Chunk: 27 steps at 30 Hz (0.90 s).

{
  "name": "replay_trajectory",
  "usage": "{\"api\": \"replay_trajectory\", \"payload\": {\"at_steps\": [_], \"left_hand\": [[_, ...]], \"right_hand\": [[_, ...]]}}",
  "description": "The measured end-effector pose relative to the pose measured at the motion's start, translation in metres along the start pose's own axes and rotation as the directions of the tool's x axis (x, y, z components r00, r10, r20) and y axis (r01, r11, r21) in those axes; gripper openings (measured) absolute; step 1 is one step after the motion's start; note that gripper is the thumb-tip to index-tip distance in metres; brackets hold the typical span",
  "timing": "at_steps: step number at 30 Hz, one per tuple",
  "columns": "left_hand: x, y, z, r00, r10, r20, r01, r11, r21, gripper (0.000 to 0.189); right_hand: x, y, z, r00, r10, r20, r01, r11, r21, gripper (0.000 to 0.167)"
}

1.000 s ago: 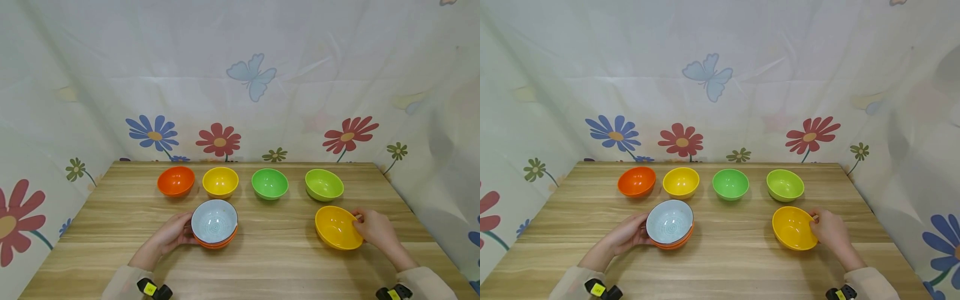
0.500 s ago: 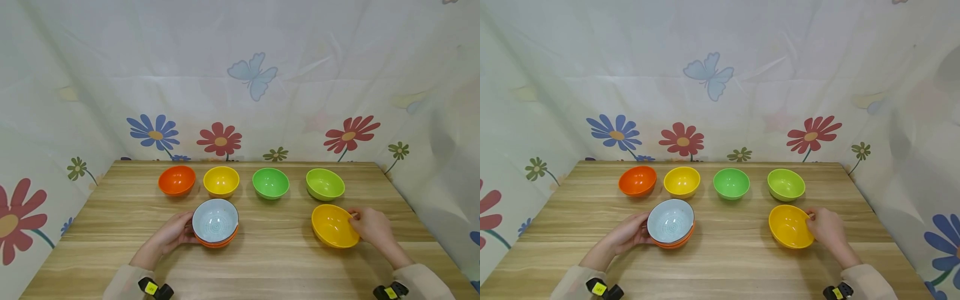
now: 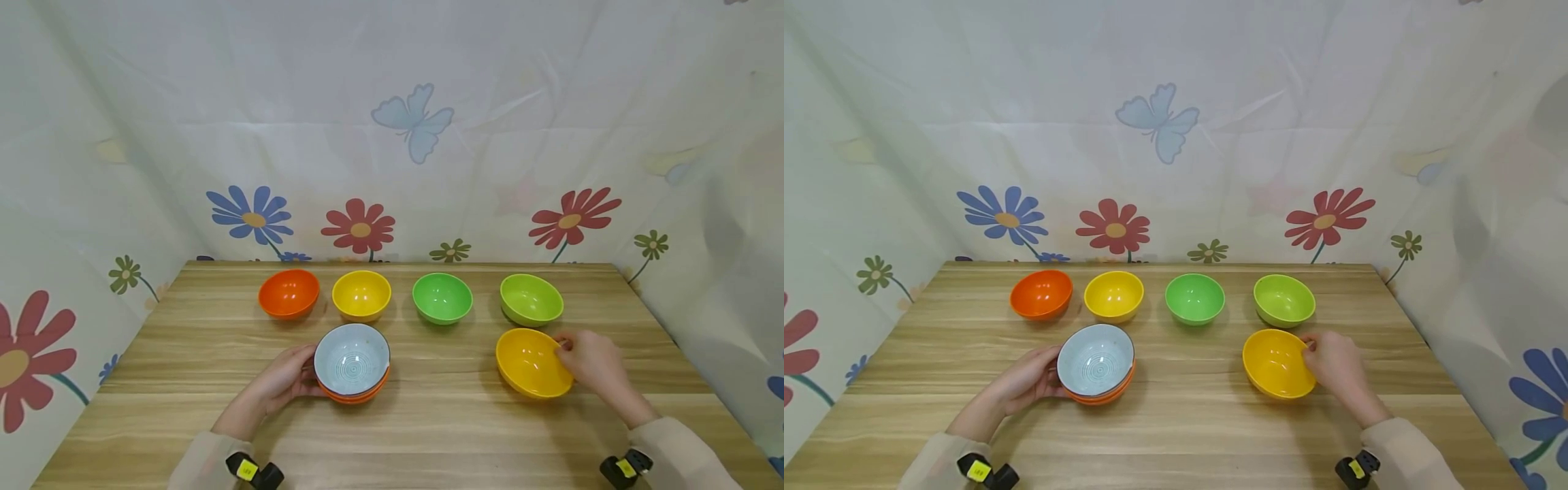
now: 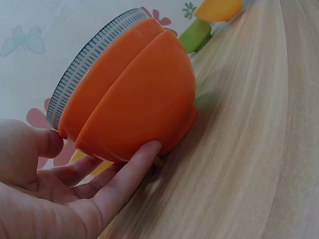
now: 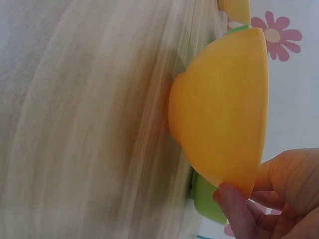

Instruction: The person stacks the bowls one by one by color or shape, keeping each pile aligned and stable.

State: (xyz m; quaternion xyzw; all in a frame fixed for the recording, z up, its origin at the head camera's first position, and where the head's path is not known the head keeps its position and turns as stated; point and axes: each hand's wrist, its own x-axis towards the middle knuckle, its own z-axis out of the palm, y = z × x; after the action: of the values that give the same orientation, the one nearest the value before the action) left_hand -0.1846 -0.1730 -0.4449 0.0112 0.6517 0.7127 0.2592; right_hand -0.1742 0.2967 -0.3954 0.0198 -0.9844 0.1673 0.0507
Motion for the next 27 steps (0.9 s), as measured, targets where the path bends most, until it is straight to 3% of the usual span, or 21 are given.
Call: {"api": "replay_trajectory", "payload": {"at_steps": [15, 27], "left_hand": [[0.0, 0.0, -0.001, 1.0, 0.005, 0.005, -0.005, 1.0, -0.003, 0.052], [0.0, 0.001, -0.001, 1.0, 0.002, 0.004, -0.002, 1.0, 0.009, 0.051]], "right_hand": [[0.014, -0.028, 0.007, 0.997, -0.082, 0.003, 0.082, 0.996, -0.037, 0.019], [0.021, -0.055, 0.012, 0.992, -0.123, 0.006, 0.123, 0.992, 0.032, 0.018]]}}
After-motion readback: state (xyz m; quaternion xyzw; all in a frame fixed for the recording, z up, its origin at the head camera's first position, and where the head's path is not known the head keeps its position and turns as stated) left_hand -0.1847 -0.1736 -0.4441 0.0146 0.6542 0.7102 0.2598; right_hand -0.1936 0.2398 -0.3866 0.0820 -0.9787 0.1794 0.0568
